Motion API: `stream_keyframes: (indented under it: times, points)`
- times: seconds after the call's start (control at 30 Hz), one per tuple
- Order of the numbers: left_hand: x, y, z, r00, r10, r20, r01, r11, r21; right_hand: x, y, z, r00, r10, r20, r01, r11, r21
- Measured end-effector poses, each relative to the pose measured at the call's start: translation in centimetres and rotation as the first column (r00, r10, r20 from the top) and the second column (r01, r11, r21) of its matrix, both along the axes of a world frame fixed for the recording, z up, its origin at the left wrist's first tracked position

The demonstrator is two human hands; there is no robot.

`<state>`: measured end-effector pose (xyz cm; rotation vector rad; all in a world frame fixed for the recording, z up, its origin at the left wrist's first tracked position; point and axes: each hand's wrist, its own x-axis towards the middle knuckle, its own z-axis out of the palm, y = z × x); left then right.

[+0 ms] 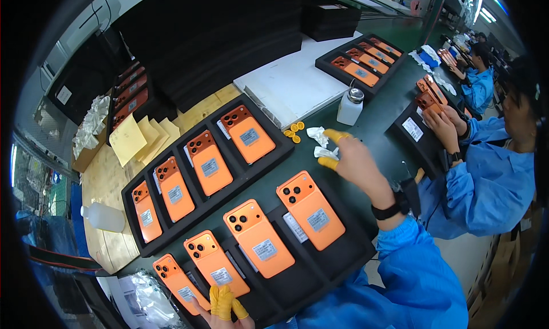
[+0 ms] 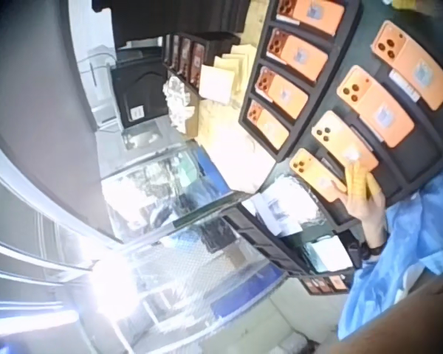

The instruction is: Cleaning and inspecting the back and screens of several smartphones on an assembly line.

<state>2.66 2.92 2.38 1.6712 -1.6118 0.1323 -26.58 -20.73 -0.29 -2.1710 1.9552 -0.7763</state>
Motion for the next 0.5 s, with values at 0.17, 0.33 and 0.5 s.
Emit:
stream_keyframes:
  times: [0.17, 0.33, 0.5]
  points:
    - [-1.9, -1.4, 0.6, 1.000, -0.011, -0.016, 0.012, 1.000, 0.014, -1.6, -4.7, 0.8, 0.989, 0.127, -0.081, -0.145, 0.946, -0.290]
    - [-3.7, -3.1, 1.7, 0.992, -0.123, 0.035, 0.123, 0.992, 0.006, -1.6, -7.6, -2.9, 0.967, 0.138, -0.216, -0.151, 0.987, -0.048]
    - [-4.3, -2.0, 1.3, 0.993, -0.070, 0.095, 0.056, 0.988, 0.146, -2.5, -7.5, -1.9, 0.963, 0.148, 0.227, -0.159, 0.987, 0.031]
